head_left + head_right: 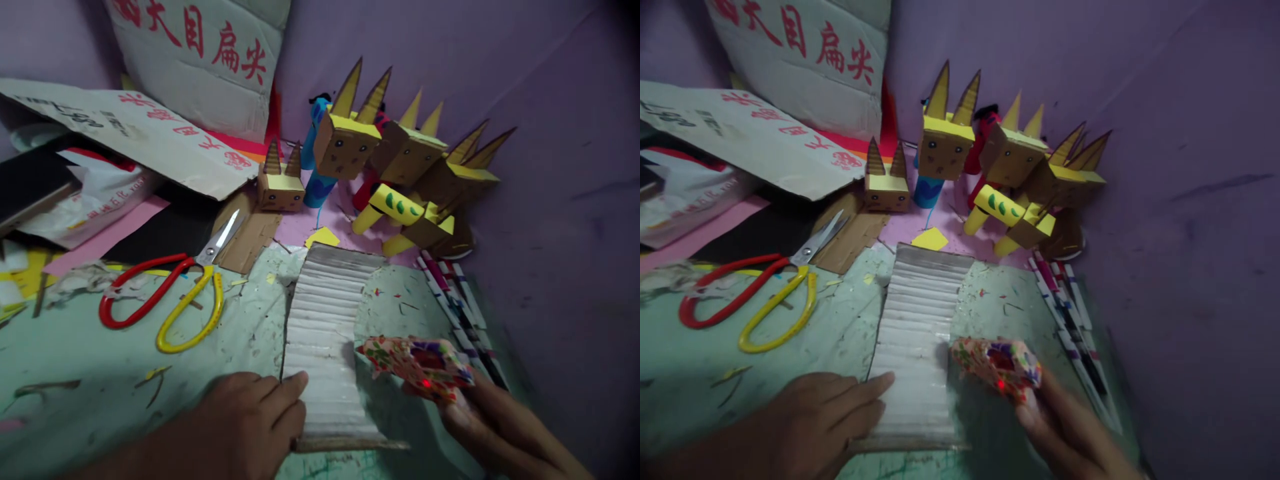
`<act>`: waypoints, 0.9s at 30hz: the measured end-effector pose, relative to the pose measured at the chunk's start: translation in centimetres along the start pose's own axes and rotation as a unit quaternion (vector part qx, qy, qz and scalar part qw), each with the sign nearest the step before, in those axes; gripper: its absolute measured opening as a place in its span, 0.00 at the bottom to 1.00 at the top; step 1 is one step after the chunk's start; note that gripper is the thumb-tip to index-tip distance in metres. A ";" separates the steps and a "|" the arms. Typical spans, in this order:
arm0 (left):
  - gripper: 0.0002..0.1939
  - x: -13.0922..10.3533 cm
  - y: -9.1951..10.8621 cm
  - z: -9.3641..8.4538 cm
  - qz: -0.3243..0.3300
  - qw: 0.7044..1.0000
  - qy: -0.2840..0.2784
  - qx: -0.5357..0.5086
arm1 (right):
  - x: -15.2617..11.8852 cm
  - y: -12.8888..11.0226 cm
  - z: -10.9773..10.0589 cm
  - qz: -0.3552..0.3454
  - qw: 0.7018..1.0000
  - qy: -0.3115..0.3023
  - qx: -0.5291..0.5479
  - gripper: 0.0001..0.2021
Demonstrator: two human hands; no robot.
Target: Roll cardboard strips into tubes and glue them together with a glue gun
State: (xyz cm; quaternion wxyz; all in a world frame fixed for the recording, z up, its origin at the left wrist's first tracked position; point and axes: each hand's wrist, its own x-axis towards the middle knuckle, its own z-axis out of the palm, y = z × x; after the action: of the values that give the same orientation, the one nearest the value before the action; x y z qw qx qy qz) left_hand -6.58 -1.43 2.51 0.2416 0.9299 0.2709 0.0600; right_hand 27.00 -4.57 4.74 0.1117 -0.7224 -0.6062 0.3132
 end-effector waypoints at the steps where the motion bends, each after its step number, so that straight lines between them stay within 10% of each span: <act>1: 0.15 0.0 0.0 0.0 -0.001 1.000 0.003 0.003 | 0.0 -0.9 0.2 0.029 0.999 -0.009 0.011 0.27; 12: 0.16 0.0 -0.1 0.3 0.003 1.000 0.018 -0.004 | 1.4 -6.0 0.3 -0.039 0.989 -0.138 0.030 0.28; 27: 0.14 0.1 0.0 0.0 -0.001 1.000 0.008 -0.009 | 2.1 -8.3 0.1 -0.096 0.985 -0.145 -0.012 0.25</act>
State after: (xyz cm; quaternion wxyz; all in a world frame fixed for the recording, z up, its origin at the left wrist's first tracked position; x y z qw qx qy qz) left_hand -6.48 -1.41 2.50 0.2479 0.9270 0.2729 0.0693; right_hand 20.37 -0.57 8.43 0.0436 -0.6092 -0.6862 0.3951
